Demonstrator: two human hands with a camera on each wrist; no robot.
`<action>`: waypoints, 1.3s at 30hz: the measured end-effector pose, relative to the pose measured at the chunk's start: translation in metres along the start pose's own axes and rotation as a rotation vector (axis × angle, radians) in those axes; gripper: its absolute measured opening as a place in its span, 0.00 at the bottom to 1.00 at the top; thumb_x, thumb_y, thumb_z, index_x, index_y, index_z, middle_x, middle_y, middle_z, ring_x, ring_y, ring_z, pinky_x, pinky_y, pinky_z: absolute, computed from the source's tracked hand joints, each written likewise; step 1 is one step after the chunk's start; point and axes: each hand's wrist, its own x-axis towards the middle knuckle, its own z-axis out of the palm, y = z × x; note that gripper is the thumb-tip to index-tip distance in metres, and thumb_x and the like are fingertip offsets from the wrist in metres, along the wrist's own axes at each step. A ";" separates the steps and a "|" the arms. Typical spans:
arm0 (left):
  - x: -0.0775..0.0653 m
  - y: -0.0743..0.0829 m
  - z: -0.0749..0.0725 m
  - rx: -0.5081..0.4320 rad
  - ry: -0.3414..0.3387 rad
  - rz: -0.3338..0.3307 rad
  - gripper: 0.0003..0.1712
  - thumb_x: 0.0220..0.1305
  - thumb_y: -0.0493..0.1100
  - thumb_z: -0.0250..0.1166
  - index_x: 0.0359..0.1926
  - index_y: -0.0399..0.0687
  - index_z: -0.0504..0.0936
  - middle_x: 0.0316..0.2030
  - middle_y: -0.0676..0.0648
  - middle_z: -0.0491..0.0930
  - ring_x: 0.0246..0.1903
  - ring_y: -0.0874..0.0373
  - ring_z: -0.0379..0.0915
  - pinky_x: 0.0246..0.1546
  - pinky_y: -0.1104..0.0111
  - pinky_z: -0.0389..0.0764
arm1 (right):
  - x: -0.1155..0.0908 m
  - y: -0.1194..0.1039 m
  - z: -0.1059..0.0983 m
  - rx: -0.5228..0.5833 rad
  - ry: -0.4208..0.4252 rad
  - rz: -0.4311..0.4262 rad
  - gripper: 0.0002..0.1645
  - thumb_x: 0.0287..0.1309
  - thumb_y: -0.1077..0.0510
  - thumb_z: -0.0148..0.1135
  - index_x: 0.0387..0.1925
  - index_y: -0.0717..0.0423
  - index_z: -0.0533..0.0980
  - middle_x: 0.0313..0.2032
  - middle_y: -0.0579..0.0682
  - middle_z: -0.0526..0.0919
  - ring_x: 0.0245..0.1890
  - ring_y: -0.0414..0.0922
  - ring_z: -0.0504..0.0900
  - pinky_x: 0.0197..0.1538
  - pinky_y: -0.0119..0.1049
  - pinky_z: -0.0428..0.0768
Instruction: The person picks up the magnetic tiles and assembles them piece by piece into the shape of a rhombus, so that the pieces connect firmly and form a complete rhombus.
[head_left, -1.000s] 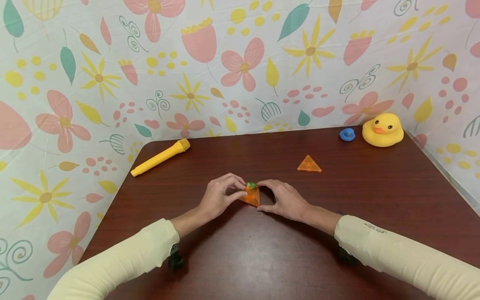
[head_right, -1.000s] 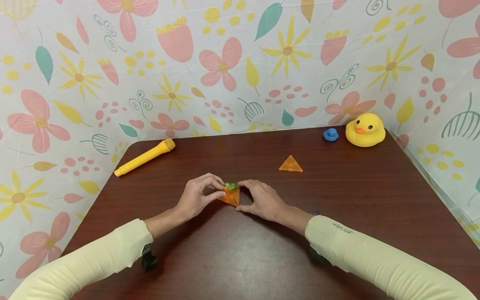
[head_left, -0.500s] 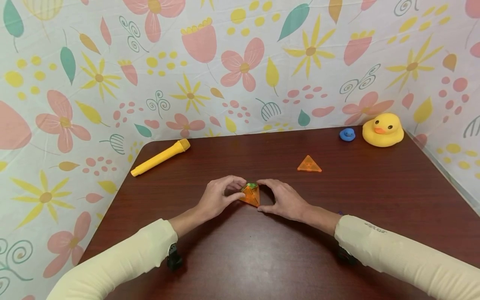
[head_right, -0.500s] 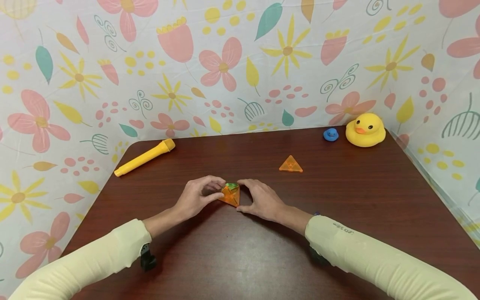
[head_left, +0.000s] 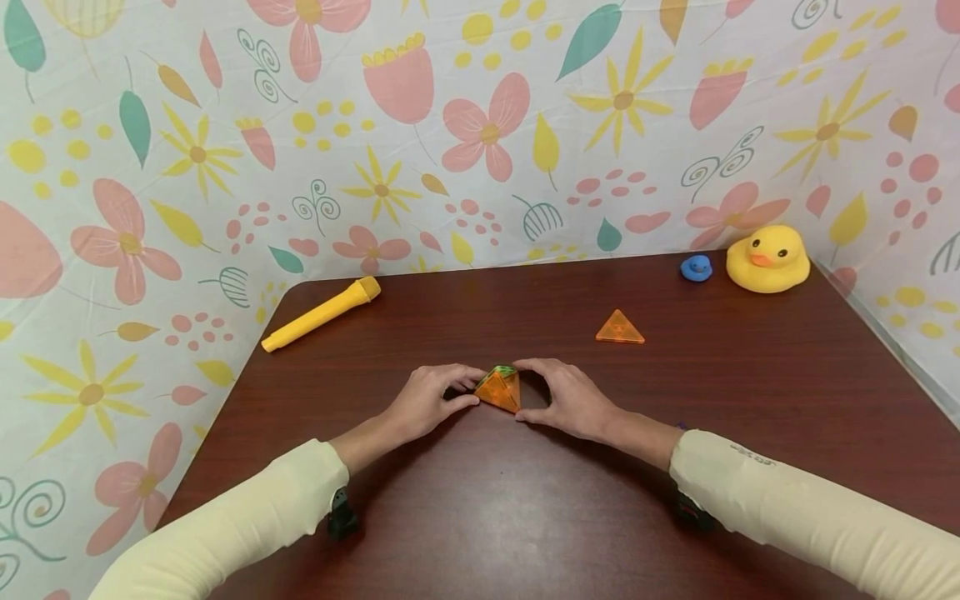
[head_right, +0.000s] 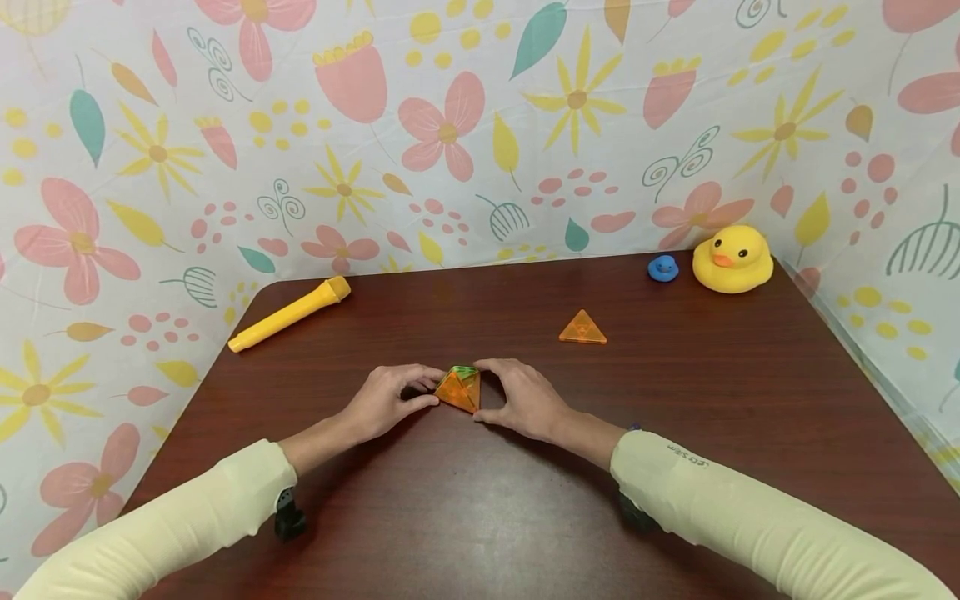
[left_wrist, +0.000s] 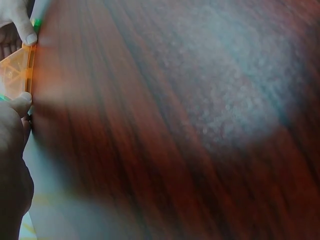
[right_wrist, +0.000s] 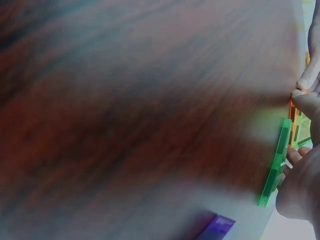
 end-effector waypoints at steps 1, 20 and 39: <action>0.000 0.000 0.000 0.008 0.004 0.007 0.20 0.67 0.40 0.76 0.59 0.47 0.87 0.50 0.49 0.89 0.43 0.60 0.88 0.46 0.70 0.86 | 0.000 0.000 0.000 -0.002 0.000 0.001 0.45 0.55 0.52 0.85 0.69 0.62 0.75 0.65 0.60 0.81 0.66 0.59 0.79 0.65 0.58 0.77; 0.001 -0.003 0.002 -0.017 0.039 0.014 0.16 0.65 0.41 0.77 0.54 0.47 0.90 0.47 0.50 0.91 0.42 0.62 0.88 0.45 0.73 0.85 | 0.001 0.000 -0.001 0.023 -0.005 0.020 0.44 0.55 0.53 0.85 0.69 0.62 0.76 0.65 0.59 0.81 0.65 0.58 0.80 0.64 0.56 0.79; 0.000 -0.005 0.002 -0.043 0.039 0.024 0.17 0.65 0.41 0.77 0.55 0.46 0.89 0.48 0.49 0.90 0.42 0.62 0.89 0.45 0.71 0.86 | 0.001 0.001 -0.002 0.025 -0.029 0.011 0.45 0.55 0.53 0.84 0.70 0.63 0.74 0.66 0.60 0.80 0.65 0.57 0.80 0.64 0.55 0.79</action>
